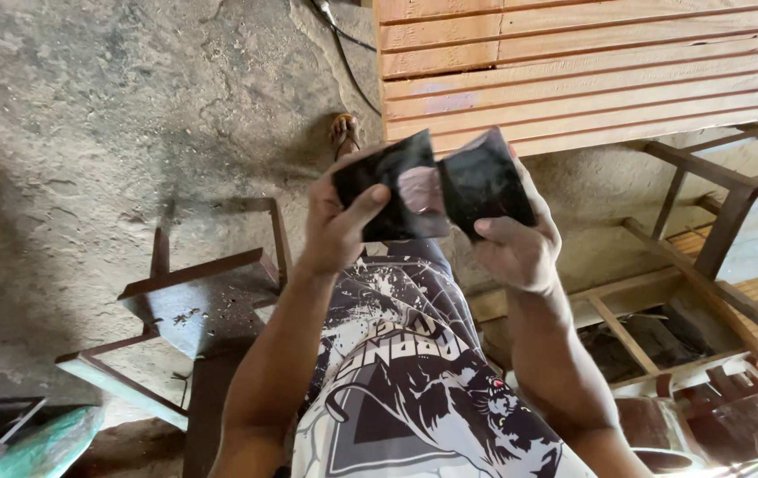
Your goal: The person sands a wooden slatted surface using a sanding block held in the right hand. They move the block back and forth along the wood grain, smoothing the surface.
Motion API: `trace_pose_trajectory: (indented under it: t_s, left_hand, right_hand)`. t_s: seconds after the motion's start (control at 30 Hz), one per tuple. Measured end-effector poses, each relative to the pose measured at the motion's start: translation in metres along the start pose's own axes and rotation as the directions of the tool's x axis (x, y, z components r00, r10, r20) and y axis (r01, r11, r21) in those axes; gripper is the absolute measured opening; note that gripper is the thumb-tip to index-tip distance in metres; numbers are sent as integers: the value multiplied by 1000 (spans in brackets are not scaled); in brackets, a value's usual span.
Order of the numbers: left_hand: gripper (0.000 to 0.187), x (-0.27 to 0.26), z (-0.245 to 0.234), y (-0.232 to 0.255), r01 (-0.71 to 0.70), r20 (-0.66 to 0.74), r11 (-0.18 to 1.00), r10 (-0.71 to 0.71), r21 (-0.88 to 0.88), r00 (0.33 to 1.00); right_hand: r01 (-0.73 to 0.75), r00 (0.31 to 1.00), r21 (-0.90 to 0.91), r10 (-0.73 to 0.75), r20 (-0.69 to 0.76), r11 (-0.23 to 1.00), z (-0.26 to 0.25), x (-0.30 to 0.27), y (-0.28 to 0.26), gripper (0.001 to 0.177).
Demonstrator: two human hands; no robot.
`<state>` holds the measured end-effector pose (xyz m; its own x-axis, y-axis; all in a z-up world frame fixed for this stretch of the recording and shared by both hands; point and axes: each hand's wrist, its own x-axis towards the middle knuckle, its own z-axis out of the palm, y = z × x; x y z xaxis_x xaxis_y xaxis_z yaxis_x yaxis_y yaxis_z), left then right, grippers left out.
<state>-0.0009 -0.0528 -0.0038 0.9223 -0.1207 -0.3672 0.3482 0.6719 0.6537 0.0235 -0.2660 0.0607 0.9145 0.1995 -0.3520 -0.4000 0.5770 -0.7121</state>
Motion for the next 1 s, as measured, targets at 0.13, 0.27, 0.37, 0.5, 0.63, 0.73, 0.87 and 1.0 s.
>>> trace_pose_trajectory:
  t_s: [0.13, 0.27, 0.37, 0.5, 0.63, 0.73, 0.87, 1.0]
  left_hand:
    - [44, 7, 25, -4, -57, -36, 961, 70, 269, 997]
    - [41, 22, 38, 9, -142, 74, 908, 123, 394, 990]
    - [43, 42, 38, 21, 12, 179, 977, -50, 211, 983]
    - [37, 70, 31, 34, 373, 368, 928, -340, -20, 865]
    - [43, 89, 29, 44, 543, 339, 830, -551, 126, 763]
    - [42, 96, 34, 48, 601, 280, 758, -652, 253, 705]
    - [39, 93, 42, 49, 575, 121, 716, -662, 396, 740]
    - [32, 95, 34, 60, 458, 97, 866, -483, 199, 870]
  right_hand:
    - [-72, 993, 42, 76, -90, 996, 9, -16, -7, 68]
    - [-204, 976, 40, 206, -73, 978, -6, -32, -7, 65]
    - [-355, 931, -183, 365, 22, 917, -24, -41, -11, 56]
    - [96, 984, -818, -178, -8, 567, -38, -39, -26, 39]
    - [452, 857, -892, -290, 425, 30, -26, -36, -66, 41]
    - [537, 805, -825, -187, 564, -178, -14, -22, -86, 44]
    - [648, 748, -736, -16, 663, -195, -7, -11, -85, 44]
    - [615, 781, -787, 91, 617, 58, -30, -15, -74, 48]
